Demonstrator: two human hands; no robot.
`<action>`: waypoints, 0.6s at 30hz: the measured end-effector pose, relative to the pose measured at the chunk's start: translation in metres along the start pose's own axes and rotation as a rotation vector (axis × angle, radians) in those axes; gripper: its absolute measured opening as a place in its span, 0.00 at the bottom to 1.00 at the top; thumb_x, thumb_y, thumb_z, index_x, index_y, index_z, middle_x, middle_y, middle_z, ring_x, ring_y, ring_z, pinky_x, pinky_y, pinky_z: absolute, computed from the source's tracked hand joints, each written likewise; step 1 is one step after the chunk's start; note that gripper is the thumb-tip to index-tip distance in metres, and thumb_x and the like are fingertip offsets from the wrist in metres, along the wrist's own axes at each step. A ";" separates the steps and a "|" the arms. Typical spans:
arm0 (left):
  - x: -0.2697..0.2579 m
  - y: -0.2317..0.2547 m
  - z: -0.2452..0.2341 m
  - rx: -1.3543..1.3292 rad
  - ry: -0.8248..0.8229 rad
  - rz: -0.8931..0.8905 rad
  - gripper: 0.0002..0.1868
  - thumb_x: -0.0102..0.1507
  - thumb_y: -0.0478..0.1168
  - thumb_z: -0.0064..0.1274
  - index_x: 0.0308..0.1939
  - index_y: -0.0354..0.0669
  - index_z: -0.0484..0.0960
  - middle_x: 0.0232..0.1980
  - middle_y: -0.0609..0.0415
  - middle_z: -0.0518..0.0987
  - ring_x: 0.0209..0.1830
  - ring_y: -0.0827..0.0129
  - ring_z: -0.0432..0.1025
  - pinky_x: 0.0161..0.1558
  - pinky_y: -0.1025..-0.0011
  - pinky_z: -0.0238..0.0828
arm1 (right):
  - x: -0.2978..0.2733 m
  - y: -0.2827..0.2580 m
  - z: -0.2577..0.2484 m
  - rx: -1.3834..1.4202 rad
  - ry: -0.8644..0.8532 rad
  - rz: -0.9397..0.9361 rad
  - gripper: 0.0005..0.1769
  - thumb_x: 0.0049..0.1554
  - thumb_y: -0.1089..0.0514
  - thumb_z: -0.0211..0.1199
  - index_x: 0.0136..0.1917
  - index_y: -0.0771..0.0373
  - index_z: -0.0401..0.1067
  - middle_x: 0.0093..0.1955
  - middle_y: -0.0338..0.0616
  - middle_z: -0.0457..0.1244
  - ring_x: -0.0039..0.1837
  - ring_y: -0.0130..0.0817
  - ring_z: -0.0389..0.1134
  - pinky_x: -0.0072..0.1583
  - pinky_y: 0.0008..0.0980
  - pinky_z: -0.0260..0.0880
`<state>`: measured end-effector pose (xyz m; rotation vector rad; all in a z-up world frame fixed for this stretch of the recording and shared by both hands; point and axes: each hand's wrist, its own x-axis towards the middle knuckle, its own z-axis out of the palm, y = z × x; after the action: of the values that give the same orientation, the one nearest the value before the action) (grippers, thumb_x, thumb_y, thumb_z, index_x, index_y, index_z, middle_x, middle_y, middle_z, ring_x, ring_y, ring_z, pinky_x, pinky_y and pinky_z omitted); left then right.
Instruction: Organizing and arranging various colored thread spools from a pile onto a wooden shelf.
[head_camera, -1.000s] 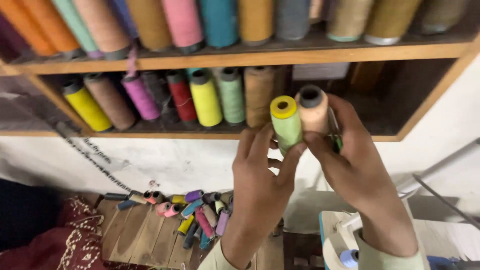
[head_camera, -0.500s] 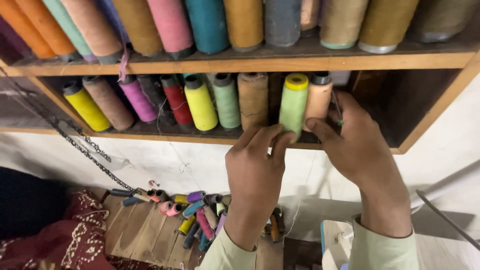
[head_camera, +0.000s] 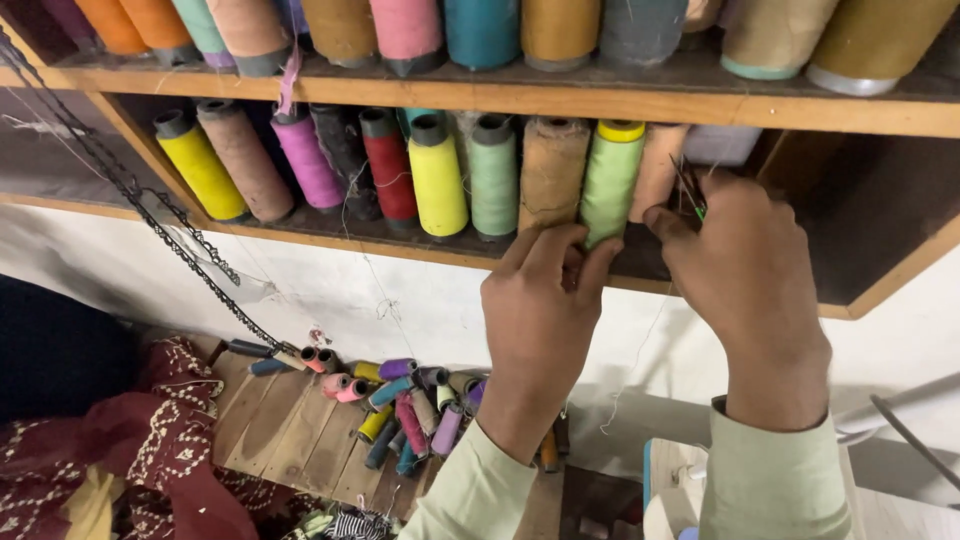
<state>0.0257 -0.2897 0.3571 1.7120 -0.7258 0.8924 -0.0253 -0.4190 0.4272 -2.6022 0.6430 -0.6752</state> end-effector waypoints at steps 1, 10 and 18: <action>0.000 0.000 0.000 0.000 0.002 0.003 0.10 0.62 0.41 0.65 0.38 0.41 0.82 0.35 0.55 0.79 0.26 0.69 0.73 0.28 0.69 0.69 | 0.003 -0.001 0.001 0.001 0.002 -0.001 0.14 0.61 0.50 0.65 0.50 0.64 0.74 0.51 0.57 0.70 0.55 0.73 0.66 0.52 0.60 0.64; -0.008 -0.001 0.001 -0.039 -0.014 -0.002 0.04 0.66 0.37 0.58 0.41 0.40 0.82 0.38 0.54 0.78 0.30 0.64 0.74 0.31 0.68 0.72 | 0.011 0.009 0.004 0.183 -0.022 -0.037 0.14 0.54 0.48 0.72 0.46 0.61 0.80 0.47 0.35 0.74 0.52 0.29 0.73 0.50 0.35 0.64; -0.038 0.000 -0.045 -0.329 -0.135 0.081 0.06 0.71 0.33 0.49 0.40 0.37 0.79 0.34 0.52 0.72 0.30 0.63 0.66 0.36 0.65 0.65 | -0.063 0.051 0.041 0.146 0.628 -0.345 0.14 0.84 0.61 0.70 0.69 0.79 0.77 0.75 0.70 0.65 0.73 0.60 0.67 0.69 0.49 0.64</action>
<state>-0.0046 -0.2448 0.3334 1.4661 -0.9808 0.6724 -0.0693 -0.4190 0.3478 -2.3673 0.2847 -1.6149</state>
